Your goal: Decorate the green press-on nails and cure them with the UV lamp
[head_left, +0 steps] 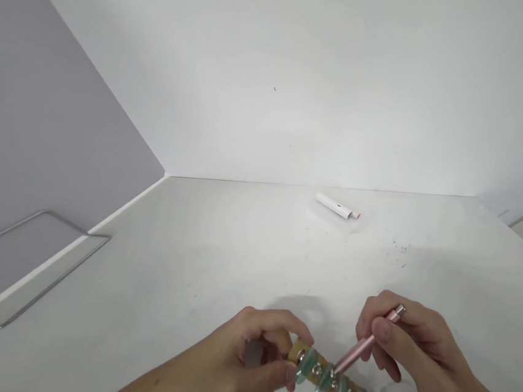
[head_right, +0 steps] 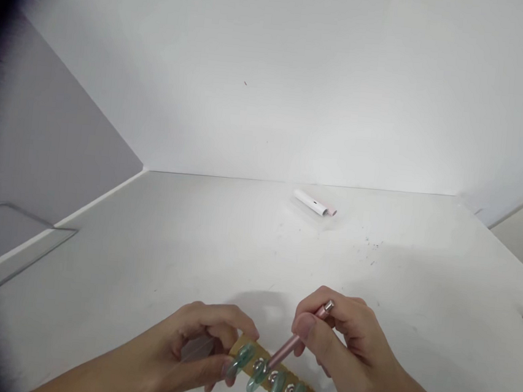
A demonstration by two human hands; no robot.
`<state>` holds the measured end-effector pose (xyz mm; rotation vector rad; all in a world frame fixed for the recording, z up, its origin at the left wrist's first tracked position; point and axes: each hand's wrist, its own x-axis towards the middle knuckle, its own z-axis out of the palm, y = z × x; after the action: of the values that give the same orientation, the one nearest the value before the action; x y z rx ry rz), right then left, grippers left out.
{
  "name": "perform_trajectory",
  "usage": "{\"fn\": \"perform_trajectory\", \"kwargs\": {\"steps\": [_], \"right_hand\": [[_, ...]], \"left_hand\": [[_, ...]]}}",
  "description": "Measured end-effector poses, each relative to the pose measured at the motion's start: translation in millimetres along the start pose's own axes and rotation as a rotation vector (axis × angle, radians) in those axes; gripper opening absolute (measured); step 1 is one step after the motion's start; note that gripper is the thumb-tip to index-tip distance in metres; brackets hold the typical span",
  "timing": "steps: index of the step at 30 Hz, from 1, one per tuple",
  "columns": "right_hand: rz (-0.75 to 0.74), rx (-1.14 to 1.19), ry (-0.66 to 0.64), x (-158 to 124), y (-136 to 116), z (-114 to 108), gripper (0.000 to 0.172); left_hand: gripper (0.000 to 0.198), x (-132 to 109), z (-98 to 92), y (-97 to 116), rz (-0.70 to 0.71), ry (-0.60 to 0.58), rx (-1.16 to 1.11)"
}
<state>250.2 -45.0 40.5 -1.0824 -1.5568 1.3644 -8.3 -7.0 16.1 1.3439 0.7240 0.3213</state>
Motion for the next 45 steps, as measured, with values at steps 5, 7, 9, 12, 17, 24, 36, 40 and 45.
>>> {"fn": "perform_trajectory", "kwargs": {"steps": [5, 7, 9, 12, 17, 24, 36, 40, 45], "right_hand": [[0.001, -0.003, 0.002, 1.0, 0.3, 0.4, 0.038], [0.002, -0.003, -0.006, 0.7, 0.0, 0.5, 0.038], [0.003, -0.007, -0.013, -0.2, -0.2, 0.5, 0.039], [0.007, -0.003, -0.016, -1.2, -0.3, 0.5, 0.039], [-0.015, -0.032, -0.013, -0.3, -1.9, 1.5, 0.038], [-0.036, -0.035, -0.026, -0.6, -0.3, 0.2, 0.037], [-0.028, -0.004, -0.062, 0.2, -3.0, 0.5, 0.034], [-0.019, 0.000, -0.078, -0.8, -4.0, -0.2, 0.035], [-0.013, 0.047, -0.104, 0.3, -3.0, -0.3, 0.034]], "left_hand": [[0.016, -0.6, -0.2, -0.8, 0.007, -0.007, 0.009], [0.017, -0.1, -0.1, -0.2, 0.010, -0.008, 0.003], [0.017, 0.6, -0.3, 0.2, 0.004, -0.004, 0.008], [0.016, 1.1, -0.3, 0.1, 0.004, -0.003, 0.004], [0.018, 0.5, 0.9, 1.1, -0.005, 0.002, -0.009], [0.017, -0.3, 0.5, 2.3, 0.003, 0.000, 0.009], [0.015, 2.2, -0.1, 1.9, 0.007, 0.007, 0.005], [0.015, 2.5, 0.0, 2.8, 0.005, 0.006, 0.004], [0.016, 1.8, -0.2, 0.3, 0.001, 0.013, 0.004]]}}
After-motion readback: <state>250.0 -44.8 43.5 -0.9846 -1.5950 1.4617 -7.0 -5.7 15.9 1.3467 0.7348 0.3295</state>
